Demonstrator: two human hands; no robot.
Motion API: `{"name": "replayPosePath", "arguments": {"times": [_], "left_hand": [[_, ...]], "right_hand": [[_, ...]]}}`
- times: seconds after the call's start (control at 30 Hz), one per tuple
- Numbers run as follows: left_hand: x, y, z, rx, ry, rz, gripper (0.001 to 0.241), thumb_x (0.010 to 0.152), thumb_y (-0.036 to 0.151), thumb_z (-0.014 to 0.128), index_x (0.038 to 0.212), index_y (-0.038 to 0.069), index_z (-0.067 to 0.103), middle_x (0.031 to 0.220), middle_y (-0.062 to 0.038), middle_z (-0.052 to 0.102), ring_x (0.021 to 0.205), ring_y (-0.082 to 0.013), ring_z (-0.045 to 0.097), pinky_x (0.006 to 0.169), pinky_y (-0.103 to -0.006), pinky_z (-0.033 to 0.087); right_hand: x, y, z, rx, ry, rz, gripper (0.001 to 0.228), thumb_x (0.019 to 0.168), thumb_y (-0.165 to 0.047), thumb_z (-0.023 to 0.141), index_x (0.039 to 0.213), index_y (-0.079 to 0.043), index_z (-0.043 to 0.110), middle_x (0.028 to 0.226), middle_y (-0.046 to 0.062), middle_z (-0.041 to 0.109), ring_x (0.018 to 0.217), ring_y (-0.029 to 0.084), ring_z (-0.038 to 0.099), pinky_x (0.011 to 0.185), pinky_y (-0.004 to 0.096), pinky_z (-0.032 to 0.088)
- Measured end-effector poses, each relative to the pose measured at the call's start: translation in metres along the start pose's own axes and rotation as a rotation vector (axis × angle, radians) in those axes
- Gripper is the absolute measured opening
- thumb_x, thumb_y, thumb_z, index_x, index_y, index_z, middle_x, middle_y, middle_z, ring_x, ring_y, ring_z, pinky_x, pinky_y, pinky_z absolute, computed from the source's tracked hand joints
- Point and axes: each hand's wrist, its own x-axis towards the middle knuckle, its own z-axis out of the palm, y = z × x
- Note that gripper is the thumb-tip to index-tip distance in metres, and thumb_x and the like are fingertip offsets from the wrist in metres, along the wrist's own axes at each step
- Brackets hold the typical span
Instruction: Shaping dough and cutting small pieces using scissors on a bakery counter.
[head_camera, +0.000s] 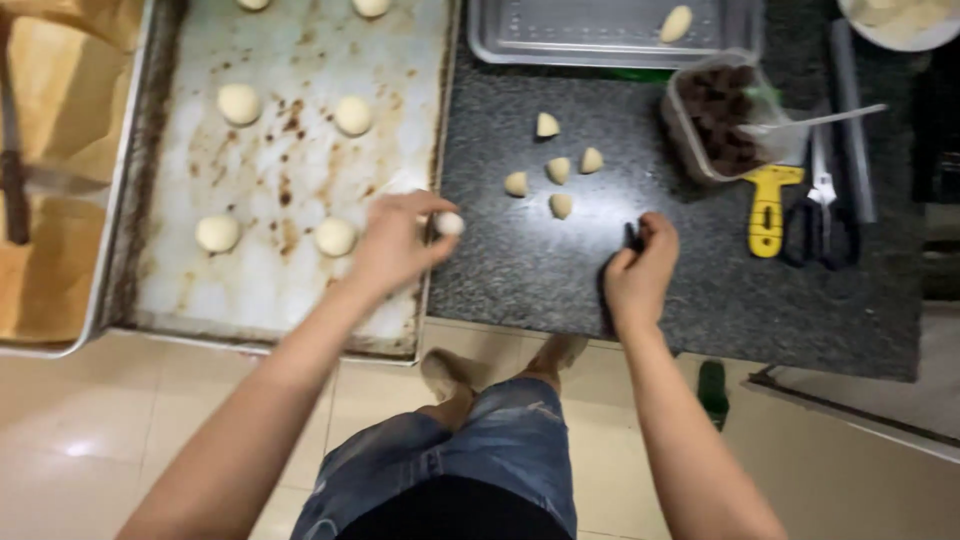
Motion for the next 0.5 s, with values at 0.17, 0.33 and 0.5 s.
{"name": "replayPosePath", "arguments": {"times": [0.17,0.33,0.5], "left_hand": [[-0.033,-0.071,-0.051,0.21,0.023,-0.153,0.043,0.072,0.032,0.081,0.115,0.031,0.072,0.108,0.011,0.071,0.115,-0.023,0.058,0.105,-0.0464,0.025],[-0.039,-0.08,-0.05,0.236,-0.062,-0.181,0.038,0.072,0.028,0.079,0.11,0.032,0.073,0.11,0.014,0.069,0.119,-0.0216,0.051,0.111,-0.0509,0.015],[-0.041,-0.088,-0.05,0.301,-0.095,-0.196,0.039,0.071,0.028,0.079,0.109,0.032,0.073,0.113,0.013,0.069,0.121,-0.0222,0.048,0.113,-0.0543,0.011]], "right_hand": [[-0.002,-0.001,0.002,-0.05,-0.019,-0.02,0.056,0.072,0.021,0.054,0.125,0.004,0.055,0.12,0.021,0.052,0.117,0.042,0.055,0.099,0.041,0.055],[0.0,-0.012,0.0,-0.068,-0.026,-0.03,0.054,0.072,0.021,0.053,0.123,0.005,0.053,0.118,0.022,0.05,0.113,0.043,0.054,0.097,0.041,0.055],[0.001,-0.015,-0.001,-0.102,-0.039,-0.001,0.053,0.074,0.019,0.053,0.124,0.003,0.053,0.12,0.019,0.05,0.113,0.04,0.055,0.097,0.04,0.055]]}}
